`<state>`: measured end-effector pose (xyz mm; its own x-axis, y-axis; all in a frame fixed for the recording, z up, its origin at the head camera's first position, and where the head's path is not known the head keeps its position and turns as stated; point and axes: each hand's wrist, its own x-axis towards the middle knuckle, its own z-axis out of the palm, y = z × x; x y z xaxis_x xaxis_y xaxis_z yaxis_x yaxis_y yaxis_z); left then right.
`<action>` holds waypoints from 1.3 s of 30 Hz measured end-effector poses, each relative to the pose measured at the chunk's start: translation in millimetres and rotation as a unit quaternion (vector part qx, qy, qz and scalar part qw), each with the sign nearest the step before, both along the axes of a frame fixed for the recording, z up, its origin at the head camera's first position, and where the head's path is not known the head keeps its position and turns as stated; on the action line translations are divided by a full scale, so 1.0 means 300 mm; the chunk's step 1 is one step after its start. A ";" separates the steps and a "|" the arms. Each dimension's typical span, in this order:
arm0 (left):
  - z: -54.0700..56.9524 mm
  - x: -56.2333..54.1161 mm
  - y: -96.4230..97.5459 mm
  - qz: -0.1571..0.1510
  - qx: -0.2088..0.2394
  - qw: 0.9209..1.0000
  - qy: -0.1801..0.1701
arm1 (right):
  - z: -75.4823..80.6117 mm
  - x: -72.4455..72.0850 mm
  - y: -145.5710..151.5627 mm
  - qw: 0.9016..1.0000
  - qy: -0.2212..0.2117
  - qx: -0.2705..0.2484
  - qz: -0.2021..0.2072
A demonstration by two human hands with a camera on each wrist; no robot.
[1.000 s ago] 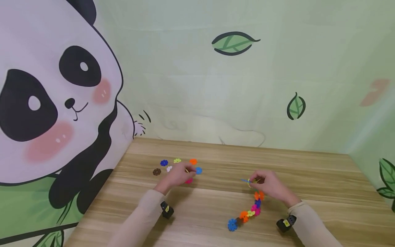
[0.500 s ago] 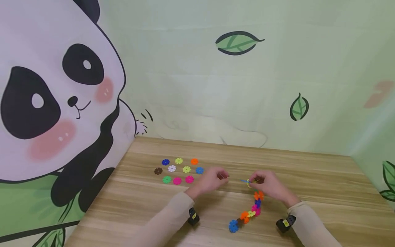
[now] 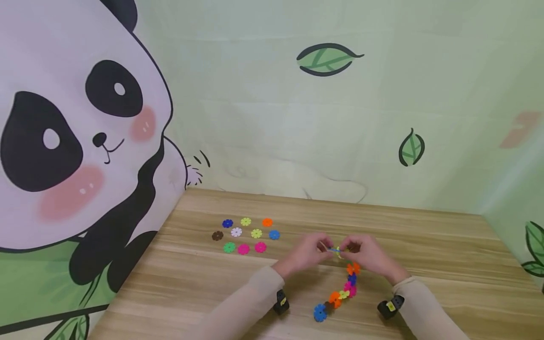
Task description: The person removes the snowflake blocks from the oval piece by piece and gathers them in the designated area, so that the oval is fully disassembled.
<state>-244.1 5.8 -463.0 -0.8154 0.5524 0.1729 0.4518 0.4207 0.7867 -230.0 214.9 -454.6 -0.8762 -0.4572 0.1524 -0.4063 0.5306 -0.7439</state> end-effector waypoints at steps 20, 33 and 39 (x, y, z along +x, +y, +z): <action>-0.005 0.011 0.017 0.060 -0.006 0.997 0.043 | -0.008 0.008 -0.006 1.000 -0.008 -0.001 -0.001; -0.029 0.006 0.008 0.060 -0.030 0.987 0.148 | -0.008 0.005 -0.020 0.999 0.013 0.009 -0.036; -0.028 0.004 0.003 0.052 -0.035 0.981 0.185 | -0.019 -0.002 -0.021 0.999 0.021 0.014 -0.029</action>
